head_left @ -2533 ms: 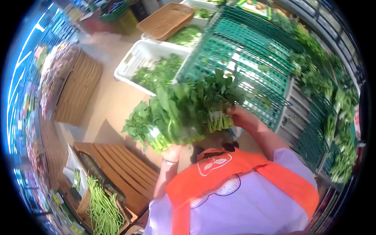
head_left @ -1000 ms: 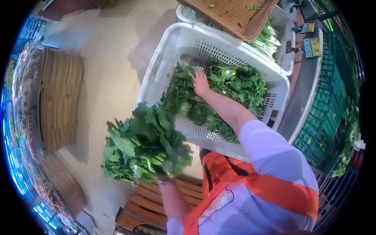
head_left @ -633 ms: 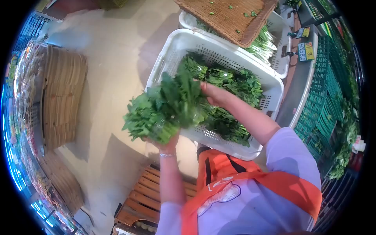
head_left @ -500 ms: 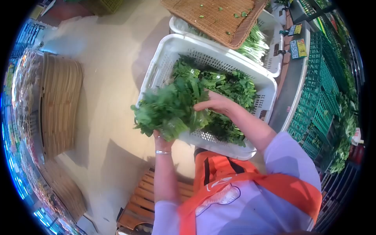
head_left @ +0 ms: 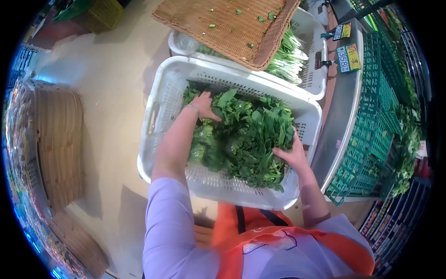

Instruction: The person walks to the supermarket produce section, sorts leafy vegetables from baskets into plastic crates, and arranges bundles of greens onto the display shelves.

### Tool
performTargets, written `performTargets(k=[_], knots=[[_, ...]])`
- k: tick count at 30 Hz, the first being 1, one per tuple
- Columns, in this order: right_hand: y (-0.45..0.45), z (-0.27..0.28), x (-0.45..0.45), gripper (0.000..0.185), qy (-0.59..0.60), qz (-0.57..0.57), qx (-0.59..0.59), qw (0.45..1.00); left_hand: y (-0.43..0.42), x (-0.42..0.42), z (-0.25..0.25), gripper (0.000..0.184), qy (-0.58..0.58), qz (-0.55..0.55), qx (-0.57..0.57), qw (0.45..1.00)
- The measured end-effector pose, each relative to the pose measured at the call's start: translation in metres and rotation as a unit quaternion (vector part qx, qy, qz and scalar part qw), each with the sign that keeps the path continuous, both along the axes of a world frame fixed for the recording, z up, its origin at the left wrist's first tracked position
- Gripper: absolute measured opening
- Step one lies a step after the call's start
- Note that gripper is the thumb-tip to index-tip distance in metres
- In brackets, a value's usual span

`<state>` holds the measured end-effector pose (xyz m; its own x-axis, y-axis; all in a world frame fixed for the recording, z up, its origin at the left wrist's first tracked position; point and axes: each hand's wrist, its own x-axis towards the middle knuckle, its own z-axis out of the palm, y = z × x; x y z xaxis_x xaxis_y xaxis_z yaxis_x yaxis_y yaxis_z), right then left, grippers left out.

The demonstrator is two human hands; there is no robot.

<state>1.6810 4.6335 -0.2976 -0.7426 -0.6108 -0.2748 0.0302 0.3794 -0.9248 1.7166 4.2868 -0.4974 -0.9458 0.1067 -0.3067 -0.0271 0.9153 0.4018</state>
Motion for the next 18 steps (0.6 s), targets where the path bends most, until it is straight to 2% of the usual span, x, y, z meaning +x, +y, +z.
performTargets(k=[3, 5, 8, 10, 12, 14, 16, 18], knots=[[-0.006, -0.006, -0.006, 0.08, 0.054, 0.015, 0.039, 0.998, 0.004, 0.004, -0.009, 0.031, 0.024, 0.052, 0.023, 0.998], [-0.017, -0.005, -0.011, 0.081, 0.087, 0.036, 0.093, 0.991, 0.013, 0.019, 0.004, 0.028, 0.041, 0.073, 0.018, 0.996], [-0.069, 0.011, -0.025, 0.08, 0.181, 0.124, 0.099, 0.971, 0.009, 0.03, -0.006, 0.064, -0.122, -0.045, -0.079, 0.988], [-0.112, 0.012, -0.031, 0.079, 0.218, 0.196, 0.066, 0.954, 0.019, 0.056, 0.018, 0.104, -0.157, -0.077, -0.121, 0.977], [-0.157, -0.005, -0.036, 0.079, 0.312, 0.25, 0.032, 0.916, 0.026, 0.076, 0.025, 0.107, -0.142, -0.073, -0.122, 0.98], [-0.205, -0.047, -0.039, 0.078, 0.341, 0.28, 0.082, 0.894, 0.027, 0.09, 0.027, 0.109, -0.128, -0.07, -0.126, 0.981], [-0.243, -0.088, -0.032, 0.086, 0.34, 0.293, 0.209, 0.869, 0.029, 0.093, 0.024, 0.11, -0.149, -0.054, -0.125, 0.979], [-0.26, -0.128, -0.015, 0.068, 0.325, 0.32, 0.28, 0.845, 0.031, 0.093, 0.028, 0.11, -0.148, -0.044, -0.113, 0.982]])
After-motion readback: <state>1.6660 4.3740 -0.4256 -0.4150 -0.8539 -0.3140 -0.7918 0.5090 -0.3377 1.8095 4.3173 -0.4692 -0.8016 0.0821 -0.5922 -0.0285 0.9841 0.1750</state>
